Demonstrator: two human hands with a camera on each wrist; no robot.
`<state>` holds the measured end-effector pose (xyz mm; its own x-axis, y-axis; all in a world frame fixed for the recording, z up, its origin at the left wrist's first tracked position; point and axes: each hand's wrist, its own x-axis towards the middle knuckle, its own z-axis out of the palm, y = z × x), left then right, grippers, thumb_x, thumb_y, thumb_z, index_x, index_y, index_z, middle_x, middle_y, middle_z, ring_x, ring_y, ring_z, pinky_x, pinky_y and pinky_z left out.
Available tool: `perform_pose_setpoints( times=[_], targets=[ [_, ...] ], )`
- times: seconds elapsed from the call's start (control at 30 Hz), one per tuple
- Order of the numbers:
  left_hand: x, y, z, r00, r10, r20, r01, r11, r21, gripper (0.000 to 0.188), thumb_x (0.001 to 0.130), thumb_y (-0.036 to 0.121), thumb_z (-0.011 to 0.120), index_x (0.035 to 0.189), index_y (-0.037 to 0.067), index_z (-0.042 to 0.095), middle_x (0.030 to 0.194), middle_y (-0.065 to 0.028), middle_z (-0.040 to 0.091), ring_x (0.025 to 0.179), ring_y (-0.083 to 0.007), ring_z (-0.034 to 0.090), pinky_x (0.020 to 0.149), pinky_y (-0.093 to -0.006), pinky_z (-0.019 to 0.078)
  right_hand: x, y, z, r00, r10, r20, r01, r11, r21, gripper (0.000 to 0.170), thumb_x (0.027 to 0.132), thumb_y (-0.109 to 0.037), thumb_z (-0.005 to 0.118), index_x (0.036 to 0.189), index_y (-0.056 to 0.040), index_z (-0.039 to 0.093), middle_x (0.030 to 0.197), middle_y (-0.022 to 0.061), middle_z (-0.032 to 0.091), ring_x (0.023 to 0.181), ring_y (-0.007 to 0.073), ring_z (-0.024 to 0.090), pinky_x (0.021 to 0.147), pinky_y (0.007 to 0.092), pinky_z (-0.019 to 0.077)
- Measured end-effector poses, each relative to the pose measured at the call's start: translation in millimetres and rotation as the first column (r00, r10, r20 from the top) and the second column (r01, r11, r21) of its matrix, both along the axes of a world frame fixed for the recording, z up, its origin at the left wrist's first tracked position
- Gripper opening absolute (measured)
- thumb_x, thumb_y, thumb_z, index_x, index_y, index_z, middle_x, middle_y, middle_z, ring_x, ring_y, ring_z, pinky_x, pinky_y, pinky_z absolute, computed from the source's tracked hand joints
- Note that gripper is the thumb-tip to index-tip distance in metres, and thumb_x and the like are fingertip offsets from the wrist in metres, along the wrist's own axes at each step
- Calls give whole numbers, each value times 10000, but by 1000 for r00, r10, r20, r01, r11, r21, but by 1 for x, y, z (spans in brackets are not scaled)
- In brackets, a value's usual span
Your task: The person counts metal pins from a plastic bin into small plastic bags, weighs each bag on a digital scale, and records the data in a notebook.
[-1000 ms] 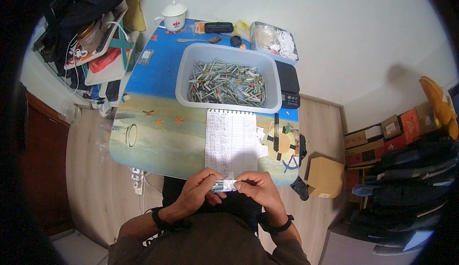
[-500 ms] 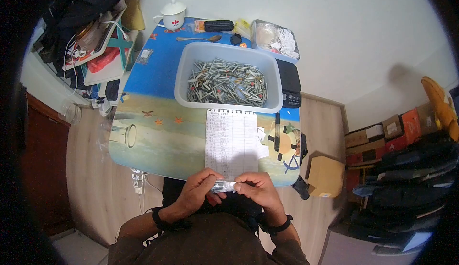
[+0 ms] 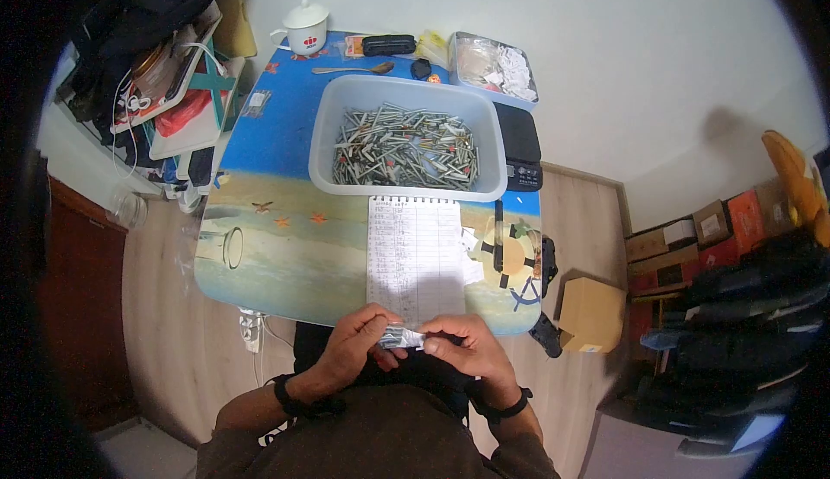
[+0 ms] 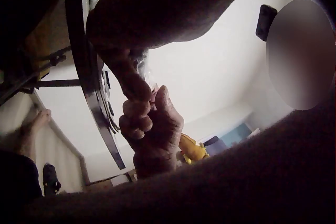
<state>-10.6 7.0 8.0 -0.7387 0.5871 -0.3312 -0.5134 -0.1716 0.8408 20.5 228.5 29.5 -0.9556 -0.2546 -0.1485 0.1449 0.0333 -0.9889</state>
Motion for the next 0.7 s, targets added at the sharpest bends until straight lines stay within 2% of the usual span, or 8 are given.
perform_pose_setpoints(
  times=[0.07,0.2,0.27,0.4,0.57,0.7],
  targets=[
    [-1,-2,2,997,-4,81,-1,998,61,318,1061,250,413,1110,-17,579,955,-115,642,782,-158,673,640,-259,569,2,6,3,990,-15,138,16,1000,-8,118,914,-85,691,992,3,698,783,-3,645,673,46,525,598,219,428],
    [-1,-1,5,994,-26,109,16,995,97,332,1065,263,403,1103,-17,578,950,-126,649,760,-162,676,628,-257,572,3,8,2,990,-69,126,71,997,-7,123,912,-60,685,1018,3,694,831,3,662,675,52,539,610,219,436],
    [1,0,6,994,-21,103,9,994,110,329,1066,255,399,1093,-21,576,942,-139,656,739,-163,678,611,-252,570,4,4,2,996,-49,71,54,996,-70,224,889,-97,725,1068,31,680,878,48,698,687,60,578,605,208,448],
    [6,1,8,996,-28,80,19,993,116,333,1067,256,397,1086,-24,575,933,-148,662,734,-164,679,605,-250,568,8,0,-3,996,-87,12,88,985,-146,235,878,-88,735,1069,36,676,895,52,702,723,67,592,634,209,454],
    [11,3,8,997,-51,62,44,993,109,330,1063,258,406,1090,-24,576,928,-147,668,735,-156,687,590,-228,557,12,7,1,999,-37,-31,37,999,-18,146,867,-43,717,985,41,695,855,46,688,745,67,583,667,211,457],
    [17,3,13,997,-68,33,65,993,95,329,1059,259,413,1082,-25,575,920,-141,673,738,-145,692,581,-213,549,19,1,9,996,-71,-48,69,996,-61,79,871,-31,703,910,38,694,788,31,667,702,55,575,618,213,449]
  ],
)
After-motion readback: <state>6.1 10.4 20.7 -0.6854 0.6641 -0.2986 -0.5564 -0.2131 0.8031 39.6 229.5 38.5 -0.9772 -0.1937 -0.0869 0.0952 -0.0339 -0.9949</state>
